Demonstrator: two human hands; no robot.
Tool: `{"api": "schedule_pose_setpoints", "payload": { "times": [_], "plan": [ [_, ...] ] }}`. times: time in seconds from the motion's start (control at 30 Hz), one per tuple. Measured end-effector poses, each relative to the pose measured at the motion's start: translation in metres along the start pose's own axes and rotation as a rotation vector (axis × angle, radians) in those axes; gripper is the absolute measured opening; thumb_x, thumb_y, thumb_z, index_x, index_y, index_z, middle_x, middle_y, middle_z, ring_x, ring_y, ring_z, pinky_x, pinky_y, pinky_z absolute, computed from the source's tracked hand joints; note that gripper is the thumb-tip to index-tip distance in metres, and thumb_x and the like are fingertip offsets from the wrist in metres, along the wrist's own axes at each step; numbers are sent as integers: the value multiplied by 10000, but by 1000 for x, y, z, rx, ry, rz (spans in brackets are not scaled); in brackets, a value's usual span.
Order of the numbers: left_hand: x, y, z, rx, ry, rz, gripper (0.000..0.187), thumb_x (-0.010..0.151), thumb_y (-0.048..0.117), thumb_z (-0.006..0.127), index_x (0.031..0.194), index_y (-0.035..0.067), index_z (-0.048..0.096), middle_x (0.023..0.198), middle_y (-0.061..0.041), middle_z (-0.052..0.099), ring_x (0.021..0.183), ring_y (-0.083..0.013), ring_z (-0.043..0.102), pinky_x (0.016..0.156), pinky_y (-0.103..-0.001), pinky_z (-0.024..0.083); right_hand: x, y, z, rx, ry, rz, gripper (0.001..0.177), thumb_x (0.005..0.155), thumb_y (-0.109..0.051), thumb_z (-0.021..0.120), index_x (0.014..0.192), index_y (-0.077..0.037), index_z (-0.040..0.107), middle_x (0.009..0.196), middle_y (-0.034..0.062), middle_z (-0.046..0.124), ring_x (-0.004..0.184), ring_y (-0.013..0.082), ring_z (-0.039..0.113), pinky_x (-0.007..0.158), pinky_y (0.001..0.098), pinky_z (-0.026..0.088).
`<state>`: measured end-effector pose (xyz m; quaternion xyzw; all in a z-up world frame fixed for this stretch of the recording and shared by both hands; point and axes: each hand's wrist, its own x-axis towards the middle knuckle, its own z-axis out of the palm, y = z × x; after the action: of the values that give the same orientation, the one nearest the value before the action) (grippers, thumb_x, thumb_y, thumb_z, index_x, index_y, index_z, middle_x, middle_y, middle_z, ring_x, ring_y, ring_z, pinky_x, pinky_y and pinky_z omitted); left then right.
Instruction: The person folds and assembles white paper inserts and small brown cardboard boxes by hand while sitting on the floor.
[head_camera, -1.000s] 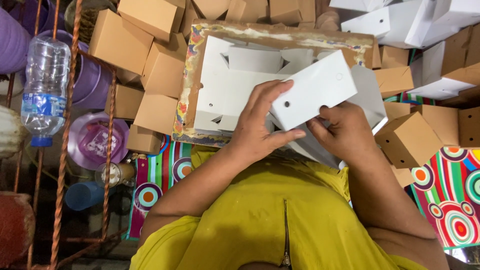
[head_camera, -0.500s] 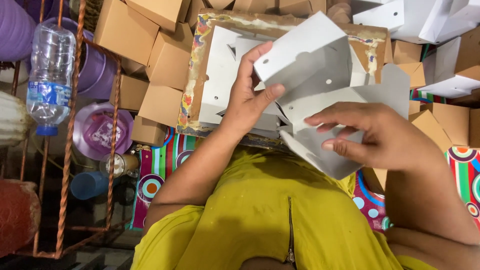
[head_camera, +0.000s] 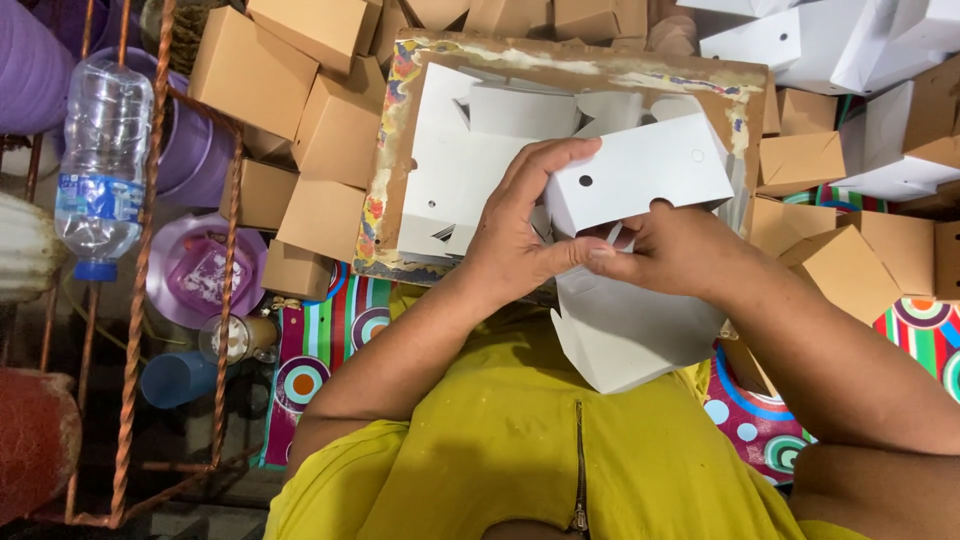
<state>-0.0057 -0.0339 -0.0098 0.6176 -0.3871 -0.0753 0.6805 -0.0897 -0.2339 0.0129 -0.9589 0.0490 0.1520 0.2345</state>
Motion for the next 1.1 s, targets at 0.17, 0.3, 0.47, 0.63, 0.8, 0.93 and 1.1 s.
{"api": "schedule_pose_setpoints", "payload": {
  "times": [0.17,0.3,0.47,0.63,0.8,0.93,1.1],
  "plan": [
    [-3,-4,-3,-20,-9,-38,801,829,386,915,1492,186,513,1439,-57,531,1371,-266,540,1130,-506,489,7,22,20,198,61,-122,373,867,-498,768,1002,-152,806,803,79,801,828,292,786,704,414,605],
    [0,0,-5,-10,-35,-73,778,860,359,885,1499,161,487,1418,-103,524,1351,-317,540,1083,-565,506,7,15,26,240,134,-260,365,809,-384,807,1039,-100,792,836,134,799,855,302,786,735,429,605],
    [0,4,-4,85,-66,-102,784,854,215,872,1507,122,448,1439,-147,478,1383,-413,493,1128,-608,435,10,17,40,373,323,-492,131,938,-206,709,874,-99,750,680,90,701,684,308,720,631,367,575],
    [2,10,-6,136,-112,-106,717,890,92,797,1509,103,434,1438,-157,472,1395,-439,478,1133,-607,417,9,15,47,397,402,-484,99,935,-167,714,867,-101,741,702,56,677,691,240,712,624,320,565],
    [0,2,-6,95,-137,-142,737,858,64,714,1526,94,403,1430,-198,457,1337,-449,506,1053,-625,483,6,9,48,591,348,-429,206,872,-110,789,1023,7,712,825,193,738,767,319,760,681,387,611],
    [4,14,-11,46,-173,-176,764,840,64,678,1541,59,373,1411,-286,454,1295,-499,511,1020,-692,481,6,9,48,631,334,-411,215,882,-115,782,1054,-1,720,850,191,758,782,330,762,700,397,621],
    [4,9,-10,121,-227,-137,821,790,24,711,1540,64,381,1451,-233,456,1336,-466,503,1032,-644,480,5,7,59,575,409,-356,148,851,-102,800,943,4,756,788,180,759,758,317,769,703,362,623]
  ]
}}
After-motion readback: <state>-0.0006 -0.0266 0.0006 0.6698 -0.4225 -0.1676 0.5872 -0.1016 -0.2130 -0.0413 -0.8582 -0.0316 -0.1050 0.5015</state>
